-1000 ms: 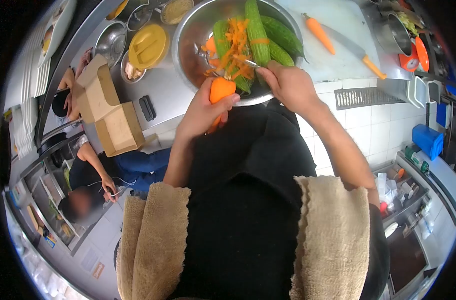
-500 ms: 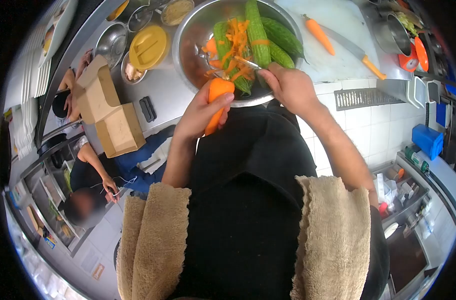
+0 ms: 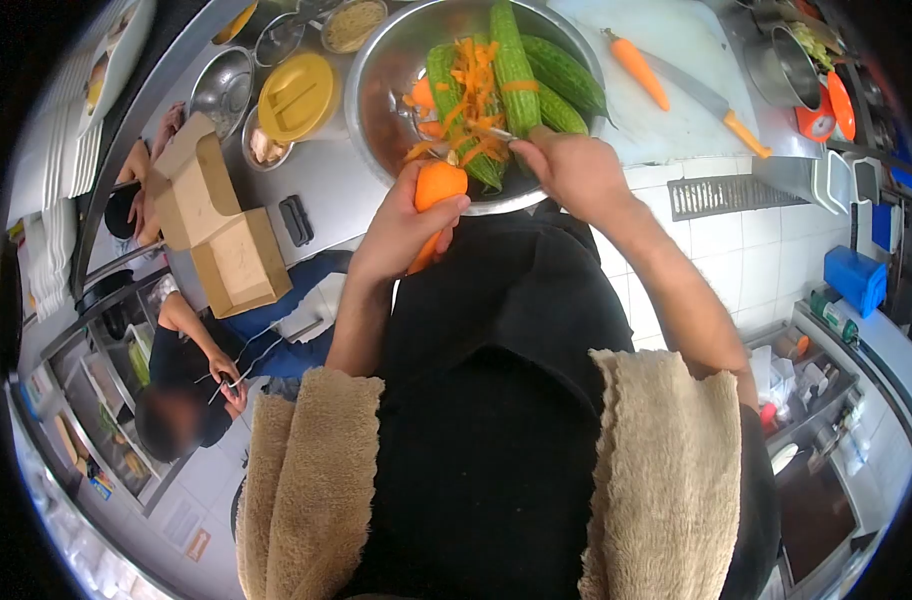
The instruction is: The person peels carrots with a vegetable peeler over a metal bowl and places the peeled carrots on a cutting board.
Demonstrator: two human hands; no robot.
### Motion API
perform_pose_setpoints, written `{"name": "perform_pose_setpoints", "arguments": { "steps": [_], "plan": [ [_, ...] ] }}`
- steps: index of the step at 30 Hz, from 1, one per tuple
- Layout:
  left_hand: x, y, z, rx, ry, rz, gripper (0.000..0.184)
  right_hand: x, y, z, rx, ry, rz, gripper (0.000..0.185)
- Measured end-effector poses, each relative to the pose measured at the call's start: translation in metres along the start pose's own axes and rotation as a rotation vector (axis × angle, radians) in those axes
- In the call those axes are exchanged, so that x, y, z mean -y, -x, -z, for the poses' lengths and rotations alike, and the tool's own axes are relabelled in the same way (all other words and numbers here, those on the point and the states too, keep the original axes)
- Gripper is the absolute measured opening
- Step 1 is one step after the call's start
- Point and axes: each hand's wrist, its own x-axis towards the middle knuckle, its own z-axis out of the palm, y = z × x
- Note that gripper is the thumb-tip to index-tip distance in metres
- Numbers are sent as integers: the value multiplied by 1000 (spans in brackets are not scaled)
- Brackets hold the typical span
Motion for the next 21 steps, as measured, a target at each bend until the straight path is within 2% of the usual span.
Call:
{"name": "perform_pose_setpoints", "arguments": {
  "steps": [2,5,8,11,14,16,19,21],
  "plan": [
    [1,0,0,-4,15,1,41,-2,5,4,-12,-112,3,37],
    [2,-8,0,13,-1,5,41,27,10,13,-55,-226,103,36],
    [4,-5,2,46,-1,28,39,49,17,22,2,-277,241,34],
    [4,-3,4,152,82,37,35,35,17,5,-34,-240,223,33],
    [-2,1,3,212,245,42,31,-11,10,-13,38,-147,-45,33],
    [1,0,2,228,273,21,29,-4,14,-7,15,-233,-39,33],
    [0,-3,-5,71,255,77,29,16,12,7,-42,-272,36,34],
    [3,-5,-8,37,182,6,31,33,14,16,-40,-261,136,34]
  ]
}}
